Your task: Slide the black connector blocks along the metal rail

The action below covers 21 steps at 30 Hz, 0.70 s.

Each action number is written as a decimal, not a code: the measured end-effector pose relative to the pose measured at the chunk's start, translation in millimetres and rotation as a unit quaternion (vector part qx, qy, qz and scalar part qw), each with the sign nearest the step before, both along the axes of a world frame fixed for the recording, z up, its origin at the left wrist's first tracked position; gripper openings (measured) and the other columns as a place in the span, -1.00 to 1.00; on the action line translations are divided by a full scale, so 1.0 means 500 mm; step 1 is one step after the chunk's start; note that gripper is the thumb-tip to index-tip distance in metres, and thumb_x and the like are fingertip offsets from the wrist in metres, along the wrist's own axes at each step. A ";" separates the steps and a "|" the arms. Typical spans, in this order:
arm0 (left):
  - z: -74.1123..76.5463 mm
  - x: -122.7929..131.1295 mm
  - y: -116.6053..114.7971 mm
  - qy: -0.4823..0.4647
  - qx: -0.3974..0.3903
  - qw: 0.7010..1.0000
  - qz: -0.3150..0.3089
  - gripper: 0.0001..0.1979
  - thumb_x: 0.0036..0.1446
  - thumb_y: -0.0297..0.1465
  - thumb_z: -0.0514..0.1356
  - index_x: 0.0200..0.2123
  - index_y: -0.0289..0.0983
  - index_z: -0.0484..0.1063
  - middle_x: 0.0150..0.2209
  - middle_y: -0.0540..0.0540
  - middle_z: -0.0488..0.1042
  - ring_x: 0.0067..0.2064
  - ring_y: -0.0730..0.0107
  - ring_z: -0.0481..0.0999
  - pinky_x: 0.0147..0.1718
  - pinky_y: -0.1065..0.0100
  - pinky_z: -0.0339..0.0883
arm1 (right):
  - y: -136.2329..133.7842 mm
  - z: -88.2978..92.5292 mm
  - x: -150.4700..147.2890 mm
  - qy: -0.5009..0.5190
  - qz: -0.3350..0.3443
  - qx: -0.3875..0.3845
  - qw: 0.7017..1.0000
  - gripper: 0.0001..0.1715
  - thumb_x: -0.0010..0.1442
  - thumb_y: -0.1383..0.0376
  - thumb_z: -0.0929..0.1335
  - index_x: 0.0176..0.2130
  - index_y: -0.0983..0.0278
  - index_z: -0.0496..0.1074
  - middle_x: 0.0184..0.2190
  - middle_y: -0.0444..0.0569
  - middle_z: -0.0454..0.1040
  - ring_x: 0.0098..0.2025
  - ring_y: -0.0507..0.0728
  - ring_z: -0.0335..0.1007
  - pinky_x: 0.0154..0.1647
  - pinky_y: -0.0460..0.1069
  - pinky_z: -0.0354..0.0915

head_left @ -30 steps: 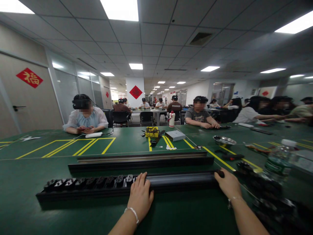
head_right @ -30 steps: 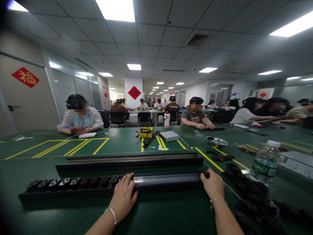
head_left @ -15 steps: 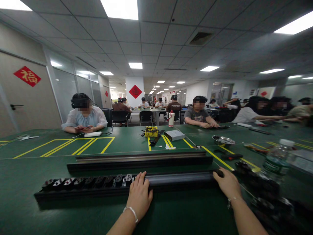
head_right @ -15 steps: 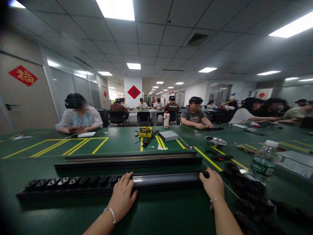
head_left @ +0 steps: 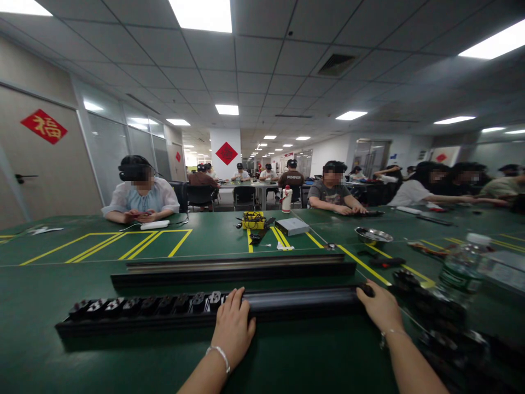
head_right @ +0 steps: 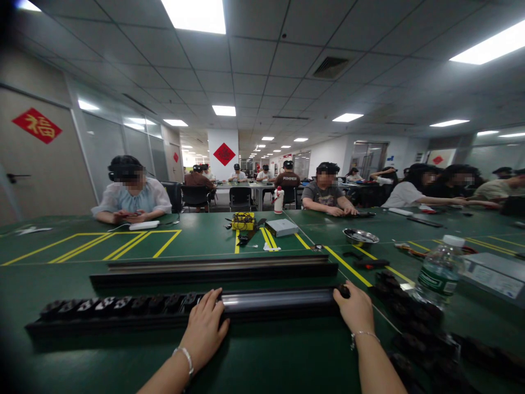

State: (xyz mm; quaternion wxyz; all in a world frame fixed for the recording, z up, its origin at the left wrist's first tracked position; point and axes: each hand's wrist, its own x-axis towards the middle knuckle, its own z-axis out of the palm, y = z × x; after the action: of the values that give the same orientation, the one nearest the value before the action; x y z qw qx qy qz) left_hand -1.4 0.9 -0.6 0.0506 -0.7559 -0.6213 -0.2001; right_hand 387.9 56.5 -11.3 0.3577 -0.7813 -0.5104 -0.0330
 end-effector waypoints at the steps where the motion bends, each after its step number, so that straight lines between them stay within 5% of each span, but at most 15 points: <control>1: 0.001 0.000 0.000 0.001 -0.002 1.000 0.001 -0.76 0.06 -0.38 0.01 -0.19 -0.21 0.35 0.19 -0.11 0.17 0.23 0.20 0.05 0.09 0.13 0.05 | 0.000 0.000 0.000 -0.005 0.000 0.000 1.000 -0.45 -0.03 0.03 0.20 -0.21 0.34 0.43 -0.02 0.14 0.40 0.02 0.29 0.27 0.08 0.09 0.13; 21: 0.009 0.000 -0.004 0.008 -0.013 1.000 0.001 -0.74 0.06 -0.38 0.00 -0.18 -0.22 0.36 0.20 -0.13 0.17 0.22 0.18 0.07 0.09 0.12 0.06 | 0.010 -0.017 0.010 -0.038 -0.016 0.002 0.999 -0.43 -0.01 0.06 0.20 -0.13 0.36 0.41 -0.10 0.17 0.45 -0.05 0.30 0.32 0.01 0.10 0.18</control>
State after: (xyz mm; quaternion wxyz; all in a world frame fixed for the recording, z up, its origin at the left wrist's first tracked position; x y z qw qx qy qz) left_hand -1.6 -1.0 4.1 0.0459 -0.7572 -0.6244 -0.1865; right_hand 392.7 61.4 -19.9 0.3391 -0.7867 -0.5112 -0.0697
